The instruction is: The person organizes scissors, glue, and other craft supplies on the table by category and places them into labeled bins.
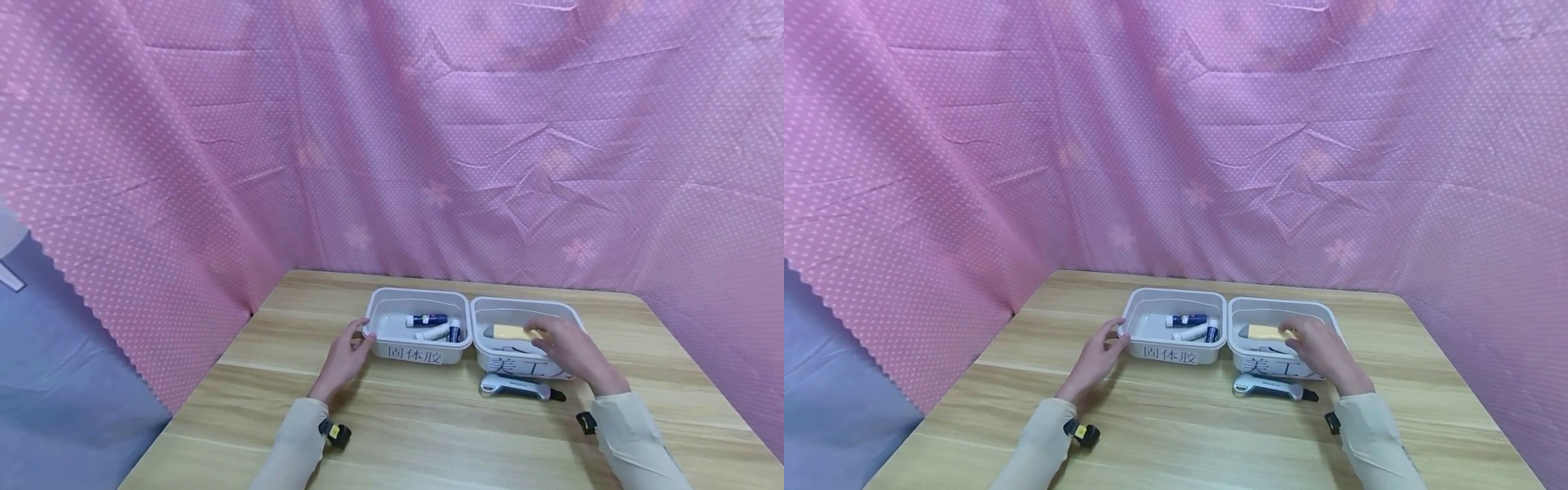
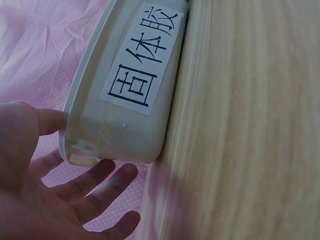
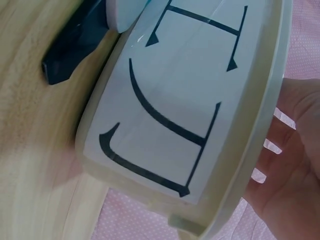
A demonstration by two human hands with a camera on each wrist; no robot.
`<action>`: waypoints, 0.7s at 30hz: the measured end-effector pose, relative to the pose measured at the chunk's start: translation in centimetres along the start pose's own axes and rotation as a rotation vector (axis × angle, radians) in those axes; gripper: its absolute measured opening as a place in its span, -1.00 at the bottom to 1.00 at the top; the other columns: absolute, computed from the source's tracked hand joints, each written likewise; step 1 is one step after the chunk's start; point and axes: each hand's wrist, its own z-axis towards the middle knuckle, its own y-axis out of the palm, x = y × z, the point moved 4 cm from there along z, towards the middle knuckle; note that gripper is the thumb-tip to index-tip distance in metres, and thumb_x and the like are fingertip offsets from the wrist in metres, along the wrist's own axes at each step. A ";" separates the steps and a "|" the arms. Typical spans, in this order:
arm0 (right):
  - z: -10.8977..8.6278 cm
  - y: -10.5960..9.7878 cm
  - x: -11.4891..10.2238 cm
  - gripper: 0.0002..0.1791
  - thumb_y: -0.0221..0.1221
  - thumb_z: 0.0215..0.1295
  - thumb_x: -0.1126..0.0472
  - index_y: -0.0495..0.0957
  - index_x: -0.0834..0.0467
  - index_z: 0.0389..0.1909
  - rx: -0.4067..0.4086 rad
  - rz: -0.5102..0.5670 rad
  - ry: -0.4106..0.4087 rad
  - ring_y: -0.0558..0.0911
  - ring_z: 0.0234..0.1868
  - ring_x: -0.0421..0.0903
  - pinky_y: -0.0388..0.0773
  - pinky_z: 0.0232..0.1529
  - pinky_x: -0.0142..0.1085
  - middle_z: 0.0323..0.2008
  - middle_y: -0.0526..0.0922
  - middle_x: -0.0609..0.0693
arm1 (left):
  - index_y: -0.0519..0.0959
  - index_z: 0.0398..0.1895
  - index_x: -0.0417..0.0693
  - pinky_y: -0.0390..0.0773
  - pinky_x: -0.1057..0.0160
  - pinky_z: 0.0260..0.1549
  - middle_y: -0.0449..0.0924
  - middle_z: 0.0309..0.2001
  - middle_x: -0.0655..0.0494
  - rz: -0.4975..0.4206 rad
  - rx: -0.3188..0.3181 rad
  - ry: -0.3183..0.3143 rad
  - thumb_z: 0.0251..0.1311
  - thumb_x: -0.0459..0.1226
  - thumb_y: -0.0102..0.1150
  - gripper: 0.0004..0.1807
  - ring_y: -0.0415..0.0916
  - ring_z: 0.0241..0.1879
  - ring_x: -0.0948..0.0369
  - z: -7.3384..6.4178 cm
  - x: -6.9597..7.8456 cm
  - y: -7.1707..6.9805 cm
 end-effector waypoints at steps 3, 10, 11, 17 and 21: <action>0.0 0.0 0.0 -0.70 0.36 0.21 0.45 0.70 0.18 -0.04 -0.002 -0.003 0.001 0.70 0.00 0.18 0.66 0.01 0.13 -0.06 0.76 0.13 | 0.32 0.51 0.03 0.68 0.03 0.03 0.56 0.21 -0.19 0.001 -0.003 -0.006 0.50 -0.05 0.09 -0.42 0.63 0.04 0.01 0.0 0.1 0.0; 0.1 0.0 -0.1 -0.74 0.36 0.21 0.43 0.71 0.21 -0.07 -0.024 -0.017 0.008 0.70 -0.02 0.18 0.66 0.00 0.13 -0.08 0.76 0.14 | 0.32 0.51 0.05 0.68 0.03 0.03 0.56 0.20 -0.17 0.006 0.000 -0.015 0.49 -0.03 0.09 -0.41 0.63 0.03 0.04 -0.1 0.2 0.0; 0.1 0.0 -0.1 -0.74 0.36 0.21 0.43 0.71 0.21 -0.07 -0.027 -0.018 0.009 0.70 -0.02 0.18 0.66 0.00 0.13 -0.09 0.76 0.15 | 0.32 0.51 0.05 0.68 0.03 0.03 0.56 0.20 -0.17 0.007 0.000 -0.016 0.49 -0.02 0.09 -0.41 0.63 0.03 0.04 -0.1 0.1 0.0; 0.1 0.0 -0.1 -0.76 0.35 0.21 0.43 0.72 0.23 -0.09 -0.027 -0.031 0.012 0.70 -0.04 0.19 0.65 0.00 0.14 -0.10 0.76 0.16 | 0.33 0.51 0.05 0.68 0.05 0.02 0.56 0.21 -0.19 0.010 0.002 -0.015 0.50 -0.05 0.10 -0.42 0.63 0.02 0.03 -0.1 0.1 0.0; 0.1 -0.1 0.0 -0.77 0.36 0.21 0.43 0.72 0.23 -0.11 -0.025 -0.038 0.017 0.71 -0.06 0.18 0.66 -0.02 0.14 -0.12 0.77 0.15 | 0.33 0.50 0.04 0.68 0.05 0.01 0.55 0.22 -0.20 0.014 0.001 -0.012 0.51 -0.07 0.09 -0.43 0.64 0.01 0.04 -0.1 0.1 0.0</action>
